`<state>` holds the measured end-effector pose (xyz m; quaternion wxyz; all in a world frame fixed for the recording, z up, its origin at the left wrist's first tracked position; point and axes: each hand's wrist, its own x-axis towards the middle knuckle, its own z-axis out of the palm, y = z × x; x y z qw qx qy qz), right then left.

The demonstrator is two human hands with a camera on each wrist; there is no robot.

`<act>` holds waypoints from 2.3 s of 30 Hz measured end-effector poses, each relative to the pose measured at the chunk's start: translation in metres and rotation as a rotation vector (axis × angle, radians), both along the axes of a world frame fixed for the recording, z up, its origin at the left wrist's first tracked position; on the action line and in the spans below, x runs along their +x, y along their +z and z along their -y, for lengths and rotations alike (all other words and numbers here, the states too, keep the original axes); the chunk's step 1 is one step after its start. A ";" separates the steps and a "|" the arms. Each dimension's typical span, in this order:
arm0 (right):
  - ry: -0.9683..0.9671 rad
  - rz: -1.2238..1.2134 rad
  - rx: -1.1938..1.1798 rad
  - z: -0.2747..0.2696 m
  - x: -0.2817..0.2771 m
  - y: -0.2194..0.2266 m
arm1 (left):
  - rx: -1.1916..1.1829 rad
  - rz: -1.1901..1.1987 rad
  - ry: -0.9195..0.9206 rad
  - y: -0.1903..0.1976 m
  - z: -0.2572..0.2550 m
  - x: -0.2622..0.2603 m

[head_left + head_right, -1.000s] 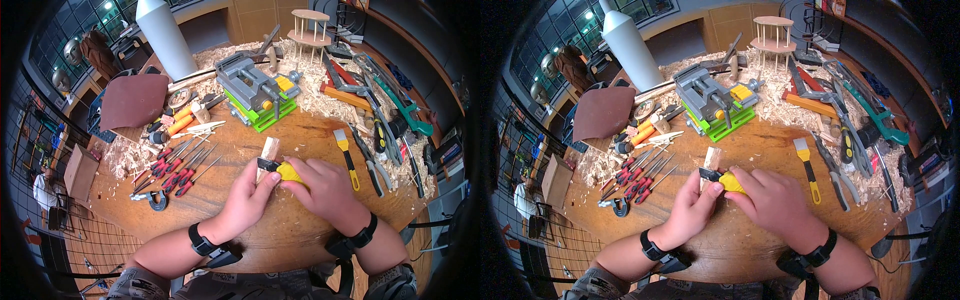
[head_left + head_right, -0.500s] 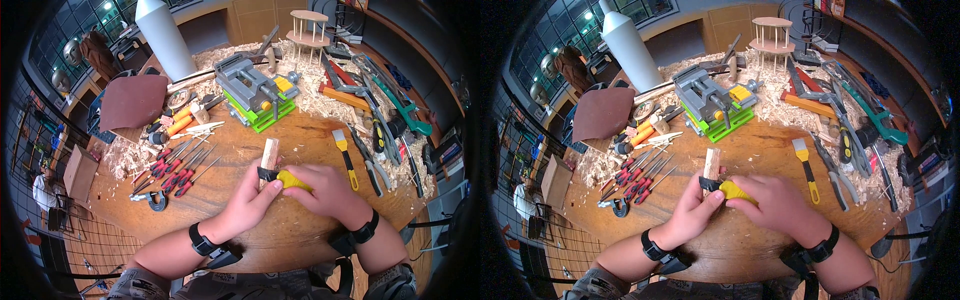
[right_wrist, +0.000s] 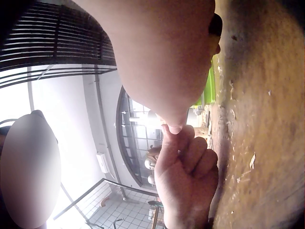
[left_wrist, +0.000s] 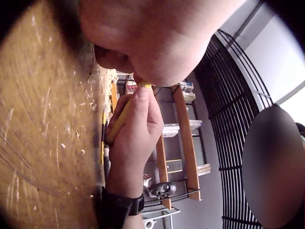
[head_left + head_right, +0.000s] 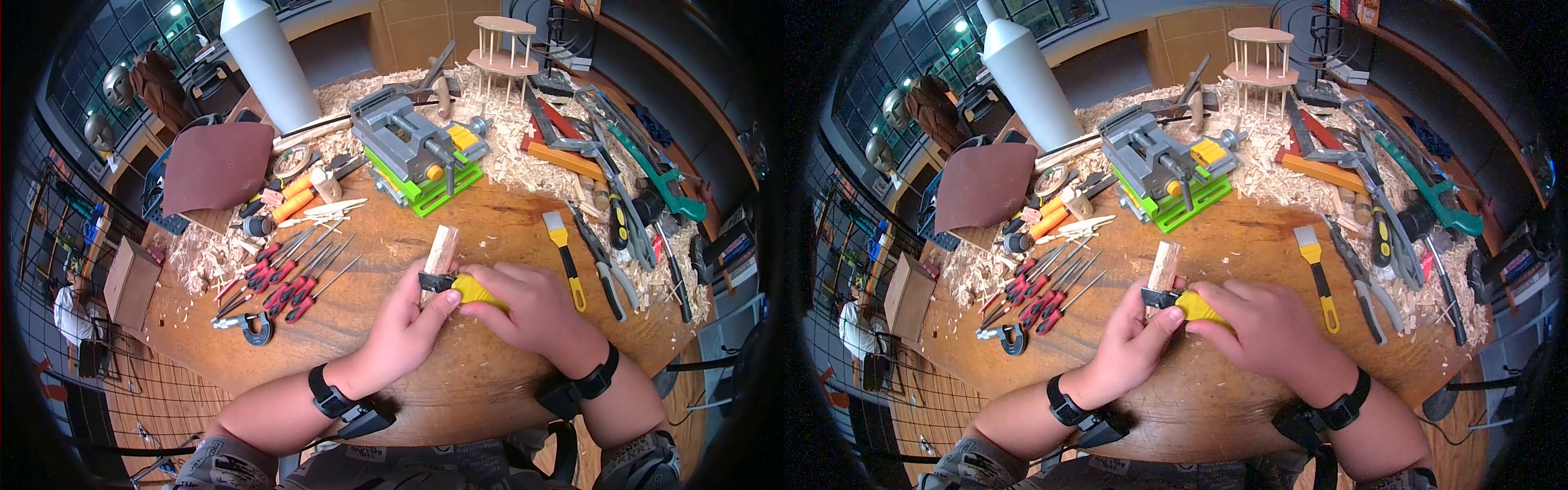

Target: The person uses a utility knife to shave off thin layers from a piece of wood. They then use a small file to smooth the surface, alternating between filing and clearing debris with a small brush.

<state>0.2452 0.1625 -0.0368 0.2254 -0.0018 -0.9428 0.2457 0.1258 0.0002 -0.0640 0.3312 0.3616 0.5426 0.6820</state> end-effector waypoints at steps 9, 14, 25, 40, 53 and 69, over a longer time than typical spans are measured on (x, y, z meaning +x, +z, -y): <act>-0.043 -0.052 0.068 0.002 -0.001 0.000 | -0.028 -0.037 0.042 -0.004 0.000 -0.003; -0.101 -0.082 0.076 0.004 -0.001 0.002 | -0.038 -0.058 0.058 -0.008 -0.004 -0.006; -0.267 -0.158 -0.084 -0.020 0.001 -0.005 | 0.014 -0.013 0.189 -0.001 -0.001 -0.028; -0.302 -0.082 -0.137 -0.003 -0.003 0.005 | 0.081 0.263 -0.039 -0.003 -0.003 -0.041; -0.206 -0.077 -0.010 0.007 -0.014 0.040 | 0.099 -0.060 0.088 -0.006 -0.003 -0.053; -0.060 -0.098 -0.602 -0.016 -0.012 -0.023 | 0.031 0.163 -0.203 0.001 0.001 -0.038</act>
